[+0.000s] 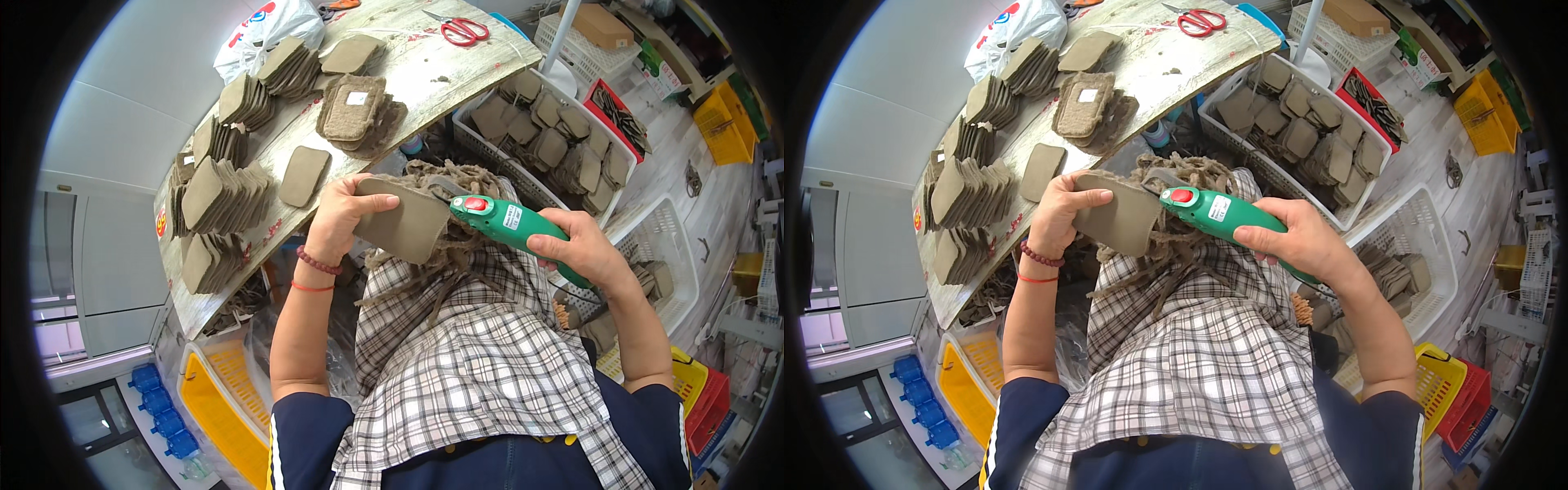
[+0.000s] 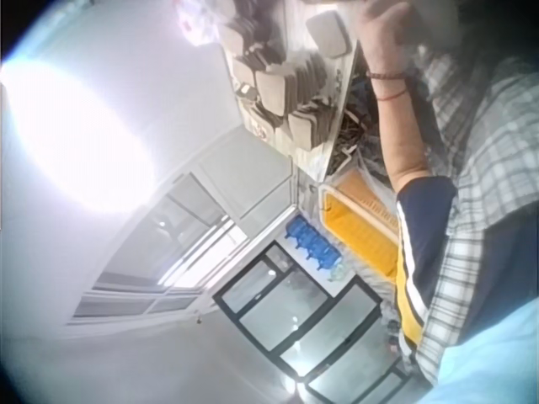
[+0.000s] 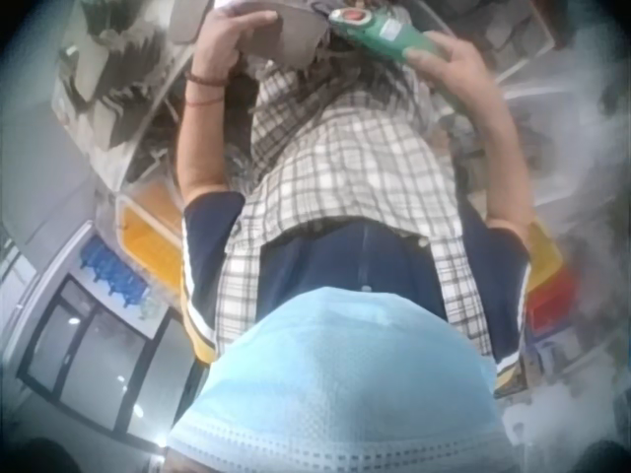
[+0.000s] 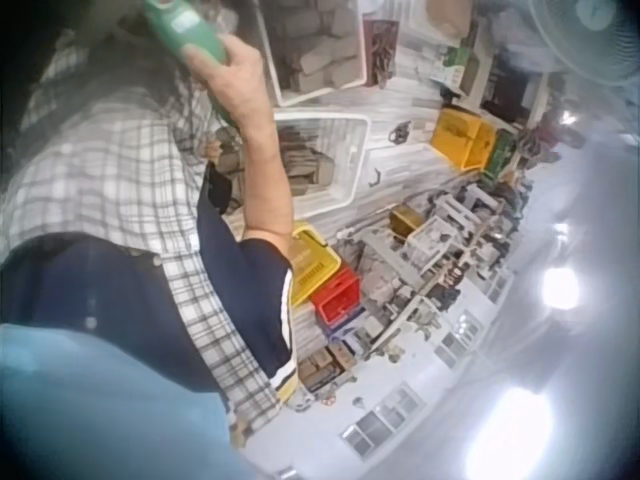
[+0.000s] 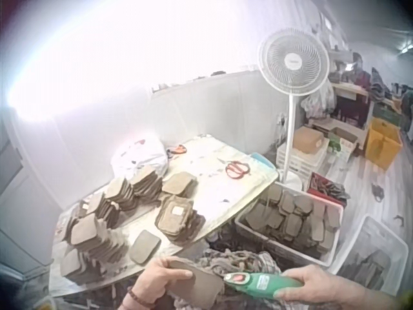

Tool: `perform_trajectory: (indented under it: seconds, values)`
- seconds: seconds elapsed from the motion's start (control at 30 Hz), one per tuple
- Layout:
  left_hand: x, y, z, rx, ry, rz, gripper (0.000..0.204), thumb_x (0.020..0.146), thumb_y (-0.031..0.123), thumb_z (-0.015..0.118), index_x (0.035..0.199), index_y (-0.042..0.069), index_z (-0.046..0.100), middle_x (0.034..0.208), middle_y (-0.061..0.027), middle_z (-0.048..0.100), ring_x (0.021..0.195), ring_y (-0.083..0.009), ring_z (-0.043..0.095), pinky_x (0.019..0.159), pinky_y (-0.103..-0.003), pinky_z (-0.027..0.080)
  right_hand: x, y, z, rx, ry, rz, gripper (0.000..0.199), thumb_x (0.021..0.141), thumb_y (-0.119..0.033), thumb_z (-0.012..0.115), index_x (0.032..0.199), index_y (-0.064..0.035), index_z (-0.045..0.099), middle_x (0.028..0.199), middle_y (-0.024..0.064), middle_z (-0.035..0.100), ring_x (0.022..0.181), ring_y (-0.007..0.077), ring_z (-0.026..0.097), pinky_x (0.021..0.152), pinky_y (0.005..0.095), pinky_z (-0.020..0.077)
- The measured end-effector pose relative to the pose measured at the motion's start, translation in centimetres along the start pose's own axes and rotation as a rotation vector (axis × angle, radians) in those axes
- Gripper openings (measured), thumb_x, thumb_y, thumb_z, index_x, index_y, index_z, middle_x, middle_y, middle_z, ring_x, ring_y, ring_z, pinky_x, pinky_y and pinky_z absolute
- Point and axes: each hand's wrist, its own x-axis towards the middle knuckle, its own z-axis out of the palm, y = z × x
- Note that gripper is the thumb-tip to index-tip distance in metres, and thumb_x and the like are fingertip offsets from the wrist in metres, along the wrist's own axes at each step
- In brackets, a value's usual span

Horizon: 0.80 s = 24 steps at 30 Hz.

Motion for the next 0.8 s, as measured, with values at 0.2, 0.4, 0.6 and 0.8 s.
perform_trajectory:
  seconds: [0.2, 0.4, 0.6, 0.8]
  values:
    - [-0.4, 0.2, 1.5, 0.04, -0.02, -0.058, 0.023, 0.076, -0.002, 0.071, 0.097, -0.004, 0.064, 0.086, -0.0098, 0.069, 0.071, -0.014, 0.066, 0.067, -0.027, 0.055, 0.1, 0.0, 0.8, -0.066, 0.016, -0.011, 0.035, 0.084, -0.031, 0.073, 0.097, 0.0004, 0.063, 0.067, -0.0007, 0.058, 0.058, 0.0053, 0.05, 0.053, 0.0224, 0.0425]
    - [-0.6, 0.5, 2.3, 0.092, -0.086, -0.109, 0.024, 0.074, -0.003, 0.074, 0.096, -0.003, 0.064, 0.085, -0.0081, 0.069, 0.071, -0.0127, 0.066, 0.067, -0.025, 0.053, 0.5, 0.0, 1.4, -0.06, 0.0, -0.032, 0.034, 0.085, -0.03, 0.072, 0.096, 0.0007, 0.063, 0.066, -0.0007, 0.057, 0.057, 0.0052, 0.05, 0.052, 0.0222, 0.0414]
    - [-1.0, 1.4, 2.3, 0.237, -0.161, -0.191, 0.028, 0.071, -0.002, 0.077, 0.095, -0.003, 0.065, 0.086, -0.0064, 0.07, 0.073, -0.0109, 0.065, 0.071, -0.024, 0.052, 1.1, -0.2, 1.9, -0.006, -0.053, -0.055, 0.032, 0.086, -0.029, 0.07, 0.094, 0.001, 0.063, 0.064, -0.0005, 0.055, 0.056, 0.0054, 0.05, 0.052, 0.0223, 0.0408]
    - [-1.2, 1.2, 2.3, 0.258, -0.212, -0.191, 0.037, 0.069, -0.002, 0.078, 0.103, -0.002, 0.063, 0.089, -0.0058, 0.069, 0.077, -0.0096, 0.064, 0.074, -0.023, 0.051, 1.6, -0.4, 2.5, 0.017, -0.085, -0.041, 0.033, 0.086, -0.03, 0.069, 0.095, 0.0008, 0.063, 0.069, 0.0009, 0.057, 0.059, 0.0065, 0.052, 0.054, 0.023, 0.0432]
